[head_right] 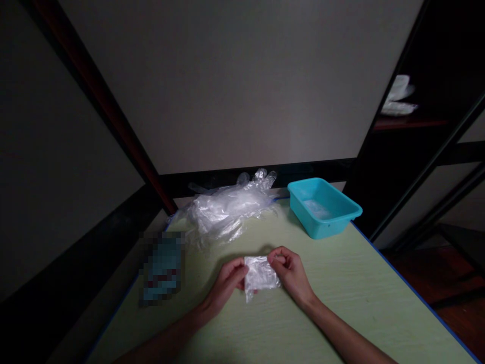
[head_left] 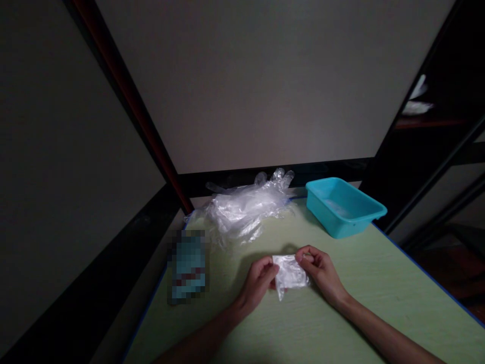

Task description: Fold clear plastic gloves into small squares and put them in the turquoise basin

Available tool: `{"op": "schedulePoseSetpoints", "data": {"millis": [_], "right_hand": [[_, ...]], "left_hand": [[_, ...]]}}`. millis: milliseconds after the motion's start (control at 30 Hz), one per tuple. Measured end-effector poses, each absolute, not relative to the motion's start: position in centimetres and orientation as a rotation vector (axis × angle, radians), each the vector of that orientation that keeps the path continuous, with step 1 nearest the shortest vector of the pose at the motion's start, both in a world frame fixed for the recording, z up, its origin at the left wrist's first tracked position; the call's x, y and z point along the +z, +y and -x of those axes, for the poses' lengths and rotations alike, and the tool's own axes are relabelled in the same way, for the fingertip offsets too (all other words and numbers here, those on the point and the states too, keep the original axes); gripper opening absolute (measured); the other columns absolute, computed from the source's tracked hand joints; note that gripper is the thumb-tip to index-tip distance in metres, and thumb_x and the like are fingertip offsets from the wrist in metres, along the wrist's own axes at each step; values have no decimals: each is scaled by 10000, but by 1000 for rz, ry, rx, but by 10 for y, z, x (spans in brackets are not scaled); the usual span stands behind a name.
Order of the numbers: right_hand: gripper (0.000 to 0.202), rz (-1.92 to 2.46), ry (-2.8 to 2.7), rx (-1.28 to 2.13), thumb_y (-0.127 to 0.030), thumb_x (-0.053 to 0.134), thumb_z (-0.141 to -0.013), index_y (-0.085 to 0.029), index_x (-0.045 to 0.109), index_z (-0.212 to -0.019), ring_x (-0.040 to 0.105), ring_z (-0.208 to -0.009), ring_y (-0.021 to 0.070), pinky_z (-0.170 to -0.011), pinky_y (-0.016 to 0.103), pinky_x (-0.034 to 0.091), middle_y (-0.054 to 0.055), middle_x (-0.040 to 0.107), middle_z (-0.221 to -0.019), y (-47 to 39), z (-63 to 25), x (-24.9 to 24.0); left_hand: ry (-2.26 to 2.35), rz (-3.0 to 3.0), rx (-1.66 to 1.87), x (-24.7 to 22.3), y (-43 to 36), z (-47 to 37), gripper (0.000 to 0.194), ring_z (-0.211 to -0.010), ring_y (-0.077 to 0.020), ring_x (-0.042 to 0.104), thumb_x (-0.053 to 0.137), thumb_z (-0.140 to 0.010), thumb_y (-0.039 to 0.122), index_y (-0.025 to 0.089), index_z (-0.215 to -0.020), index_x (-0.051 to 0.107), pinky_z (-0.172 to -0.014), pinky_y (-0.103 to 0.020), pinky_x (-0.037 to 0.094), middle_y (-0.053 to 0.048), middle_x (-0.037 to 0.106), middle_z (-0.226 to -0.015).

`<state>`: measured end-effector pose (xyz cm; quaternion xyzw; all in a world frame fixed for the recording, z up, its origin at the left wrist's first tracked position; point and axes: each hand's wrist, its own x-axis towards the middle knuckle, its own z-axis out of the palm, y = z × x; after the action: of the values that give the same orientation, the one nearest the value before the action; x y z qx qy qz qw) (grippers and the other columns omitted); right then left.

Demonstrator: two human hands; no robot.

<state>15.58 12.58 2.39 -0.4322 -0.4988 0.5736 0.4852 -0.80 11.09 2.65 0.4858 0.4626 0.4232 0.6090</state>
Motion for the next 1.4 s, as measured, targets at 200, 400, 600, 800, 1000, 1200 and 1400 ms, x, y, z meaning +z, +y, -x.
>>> {"op": "schedulePoseSetpoints", "data": {"millis": [200,400,600,800,1000,1200,1400], "right_hand": [[279,1030,-1103,1444,-396,657,-650,-159,528,-720,363,-394,68,-410,193,240,-68,459,-453,129,-156,21],[363,948,-989,1592,-398,702,-603,-161,532,-820,464,-450,90,-449,199,308,-44,558,-536,129,-154,23],[347,887,-931,1679,-268,770,-520,-152,536,-748,496,-492,87,-488,197,336,-34,593,-563,128,-154,23],[320,824,-907,1766,-173,772,-487,-148,582,-744,527,-531,93,-519,197,370,-21,620,-613,129,-155,22],[277,759,-944,1817,-138,754,-512,-139,613,-751,531,-568,92,-529,187,375,-10,629,-656,128,-158,18],[238,739,-845,1872,-234,711,-630,-155,625,-837,565,-655,112,-611,216,420,16,642,-775,124,-153,24],[270,738,-703,1881,-261,721,-619,-182,631,-861,580,-740,139,-684,258,458,22,642,-831,120,-148,22]], "left_hand": [[1001,-1095,946,33,111,9,183,-550,-138,562,564,-620,263,120,-733,553,-511,-258,464,-24,593,-665],[1008,-1051,1006,34,111,9,175,-555,-143,563,567,-635,265,116,-725,550,-523,-287,496,-37,610,-673],[1012,-1022,1035,35,110,9,183,-548,-138,555,581,-638,275,116,-725,558,-518,-283,499,-26,601,-655],[988,-1000,1049,37,110,10,185,-599,-163,563,593,-617,266,123,-733,581,-515,-288,500,-42,610,-686],[912,-1014,1029,37,109,10,206,-595,-159,545,581,-587,176,111,-781,602,-498,-289,505,-49,603,-709],[908,-1010,1049,34,108,9,194,-618,-168,560,578,-634,186,109,-812,594,-525,-306,517,-58,614,-739],[936,-1024,1090,38,107,6,203,-659,-192,590,565,-659,198,110,-842,557,-555,-313,517,-81,631,-791]]}}
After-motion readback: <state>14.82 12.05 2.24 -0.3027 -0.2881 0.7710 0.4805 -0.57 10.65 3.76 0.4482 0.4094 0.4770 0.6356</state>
